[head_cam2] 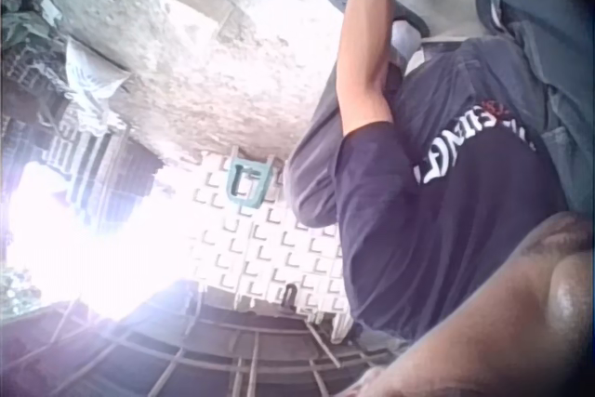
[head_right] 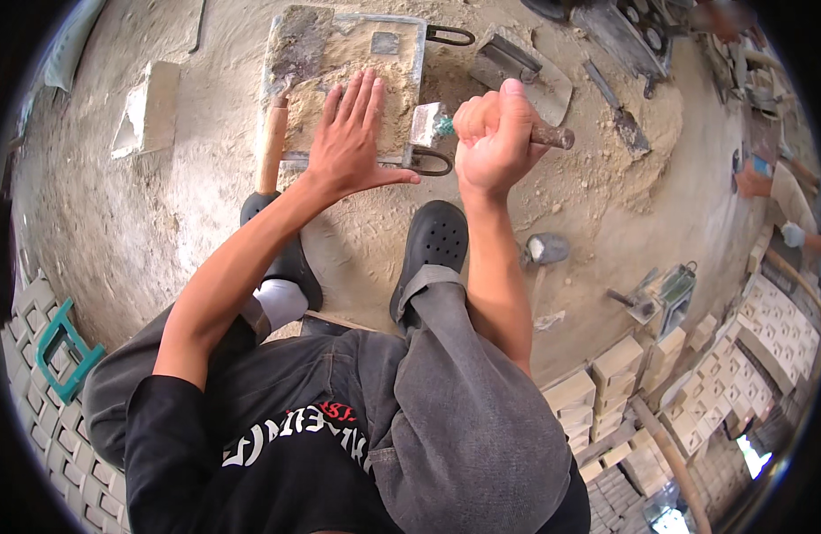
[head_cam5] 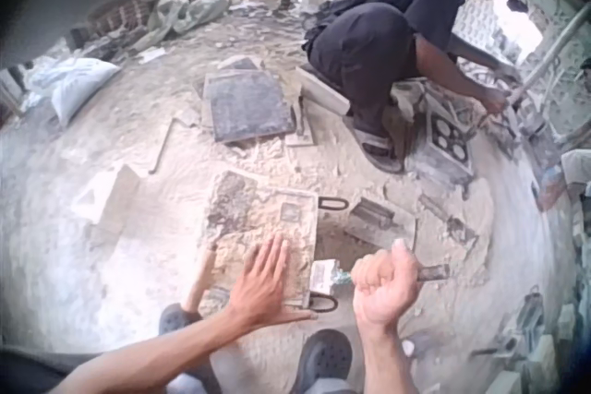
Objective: The person cleans a square tile mold with a brush and a hammer, removing excess material from the pattern before applying a new layer of light-colored powder.
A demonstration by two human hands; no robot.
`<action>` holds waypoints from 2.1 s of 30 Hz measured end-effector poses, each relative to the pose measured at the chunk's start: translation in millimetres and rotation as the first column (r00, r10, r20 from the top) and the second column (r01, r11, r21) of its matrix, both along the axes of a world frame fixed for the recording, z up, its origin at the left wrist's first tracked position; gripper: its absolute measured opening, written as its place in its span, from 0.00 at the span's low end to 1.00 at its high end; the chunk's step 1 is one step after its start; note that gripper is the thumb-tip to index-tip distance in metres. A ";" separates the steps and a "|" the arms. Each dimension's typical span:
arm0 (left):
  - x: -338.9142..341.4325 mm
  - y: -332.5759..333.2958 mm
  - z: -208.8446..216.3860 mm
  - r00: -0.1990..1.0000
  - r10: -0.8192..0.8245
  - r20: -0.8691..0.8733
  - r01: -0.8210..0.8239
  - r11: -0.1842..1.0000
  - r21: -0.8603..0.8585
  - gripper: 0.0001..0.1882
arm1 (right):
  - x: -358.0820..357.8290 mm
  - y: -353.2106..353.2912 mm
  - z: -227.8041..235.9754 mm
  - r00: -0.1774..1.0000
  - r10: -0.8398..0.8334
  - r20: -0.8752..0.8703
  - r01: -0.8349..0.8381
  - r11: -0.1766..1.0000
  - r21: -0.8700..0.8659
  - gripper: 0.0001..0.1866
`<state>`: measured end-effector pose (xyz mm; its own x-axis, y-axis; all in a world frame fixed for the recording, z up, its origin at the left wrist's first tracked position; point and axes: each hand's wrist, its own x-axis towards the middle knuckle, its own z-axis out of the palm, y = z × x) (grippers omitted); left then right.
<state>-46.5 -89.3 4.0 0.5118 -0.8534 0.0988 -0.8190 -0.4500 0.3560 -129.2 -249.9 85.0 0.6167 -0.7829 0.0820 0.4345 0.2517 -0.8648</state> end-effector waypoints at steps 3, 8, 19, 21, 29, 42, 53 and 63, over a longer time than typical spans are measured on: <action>-1.4 3.0 -2.9 1.000 -0.001 0.015 0.001 1.000 0.019 0.77 | 4.2 11.0 -7.0 0.997 0.024 0.070 -0.032 0.994 0.108 0.27; 1.2 0.5 -3.8 1.000 -0.002 0.004 0.002 1.000 0.017 0.78 | 9.8 17.5 5.6 0.997 0.054 0.060 -0.055 0.998 0.027 0.27; -6.4 -2.7 -1.2 0.999 0.047 0.025 -0.048 0.998 0.044 0.78 | 2.2 6.0 6.2 0.992 0.084 0.095 -0.085 0.996 0.009 0.27; -6.4 -6.3 -0.3 0.998 0.049 0.027 -0.050 0.998 0.049 0.78 | 9.6 13.9 -6.3 0.999 0.051 -0.002 -0.052 0.998 -0.038 0.27; -9.1 -3.9 0.1 0.998 0.045 0.037 -0.048 0.995 0.085 0.78 | 18.6 25.3 3.9 0.993 0.106 -0.052 -0.110 0.990 -0.093 0.27; -10.8 -4.1 -3.5 1.000 0.018 -0.012 -0.018 0.999 0.039 0.80 | 9.1 9.6 38.9 0.998 -0.042 -0.053 0.041 0.999 -0.022 0.28; -0.6 -0.7 -1.4 0.999 0.049 0.018 -0.049 0.999 -0.002 0.81 | 25.5 25.8 -2.5 0.995 0.078 -0.055 -0.084 0.989 -0.126 0.26; 21.5 -24.2 -8.7 0.979 -0.203 -0.029 0.203 0.979 0.006 0.72 | 3.3 -32.6 39.2 0.999 0.023 -0.033 -0.024 1.000 -0.017 0.29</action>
<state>-25.0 -113.4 -4.6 0.3305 -0.9405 0.0786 -0.8834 -0.2790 0.3765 -125.9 -282.5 124.3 0.6376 -0.7667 0.0747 0.3999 0.2466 -0.8828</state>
